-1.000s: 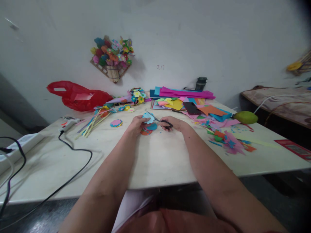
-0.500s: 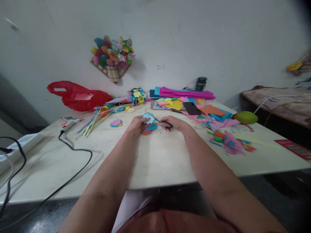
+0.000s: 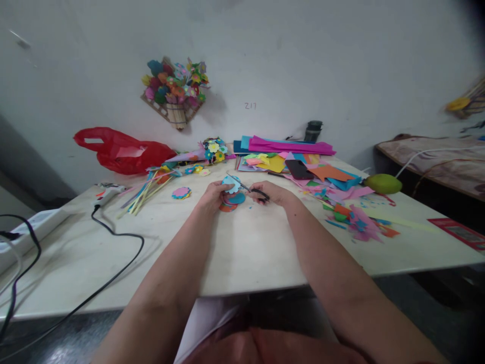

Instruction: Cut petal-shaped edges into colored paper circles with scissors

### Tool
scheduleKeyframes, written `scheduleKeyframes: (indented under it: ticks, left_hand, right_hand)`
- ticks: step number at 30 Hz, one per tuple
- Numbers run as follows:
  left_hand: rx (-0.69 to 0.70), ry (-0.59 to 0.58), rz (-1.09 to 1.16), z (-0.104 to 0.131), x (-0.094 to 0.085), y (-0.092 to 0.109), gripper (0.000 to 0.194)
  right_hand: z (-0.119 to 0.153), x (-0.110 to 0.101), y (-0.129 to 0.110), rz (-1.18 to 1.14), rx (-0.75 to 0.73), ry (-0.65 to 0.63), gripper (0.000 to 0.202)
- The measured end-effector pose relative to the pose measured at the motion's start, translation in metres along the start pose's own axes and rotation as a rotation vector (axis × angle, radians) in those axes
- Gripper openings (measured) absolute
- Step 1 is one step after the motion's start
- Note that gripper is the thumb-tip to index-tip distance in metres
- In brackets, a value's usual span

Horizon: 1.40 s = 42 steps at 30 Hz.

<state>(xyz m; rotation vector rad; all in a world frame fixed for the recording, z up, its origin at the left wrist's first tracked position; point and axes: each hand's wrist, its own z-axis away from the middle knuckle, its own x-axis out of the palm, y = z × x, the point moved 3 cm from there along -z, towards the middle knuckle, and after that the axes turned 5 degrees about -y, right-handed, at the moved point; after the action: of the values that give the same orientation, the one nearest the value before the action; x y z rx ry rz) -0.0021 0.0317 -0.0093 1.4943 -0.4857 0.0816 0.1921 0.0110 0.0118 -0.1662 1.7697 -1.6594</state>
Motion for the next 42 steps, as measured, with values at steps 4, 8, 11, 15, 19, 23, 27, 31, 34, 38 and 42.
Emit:
scheduleKeyframes:
  ticks: [4,8,11,15,19,23,27,31,34,38,42]
  left_hand:
    - [-0.003,0.019,0.003,0.002,0.003,0.002,0.011]
    - [-0.011,0.007,0.024,0.002,0.002,0.002,0.016]
    - [-0.014,0.006,0.044,0.001,0.002,0.002,0.018]
    - [-0.016,0.024,0.057,0.001,0.003,0.003,0.019]
    - [-0.016,0.032,0.087,0.002,0.007,0.004,0.021]
    - [-0.028,0.050,0.094,0.003,0.009,0.005,0.022]
    - [-0.027,0.045,0.089,0.004,0.011,0.005,0.022]
    - [-0.014,0.031,0.077,0.004,0.013,0.005,0.017]
    - [-0.008,0.021,0.076,0.002,0.013,0.003,0.016]
    - [-0.014,0.016,0.062,-0.001,0.011,0.000,0.017]
    - [-0.008,0.014,0.053,-0.002,0.010,-0.003,0.019]
  right_hand:
    - [-0.001,0.000,0.001,-0.024,-0.010,-0.002,0.020]
    - [-0.003,0.000,0.003,-0.048,-0.006,-0.007,0.020]
    - [-0.003,0.001,0.002,-0.074,-0.002,-0.008,0.021]
    - [-0.001,0.002,-0.001,-0.125,-0.016,-0.009,0.021]
    - [-0.001,0.003,-0.001,-0.140,-0.017,0.002,0.021]
    - [-0.003,0.003,0.001,-0.152,-0.013,0.021,0.020]
    - [-0.004,0.003,0.000,-0.169,-0.009,0.035,0.019]
    - [-0.003,0.004,-0.002,-0.170,0.005,0.050,0.019]
    - [-0.002,0.005,-0.005,-0.162,-0.003,0.055,0.019]
    - [0.000,0.007,-0.007,-0.166,-0.008,0.055,0.021]
    - [0.001,0.007,-0.009,-0.168,-0.021,0.061,0.023]
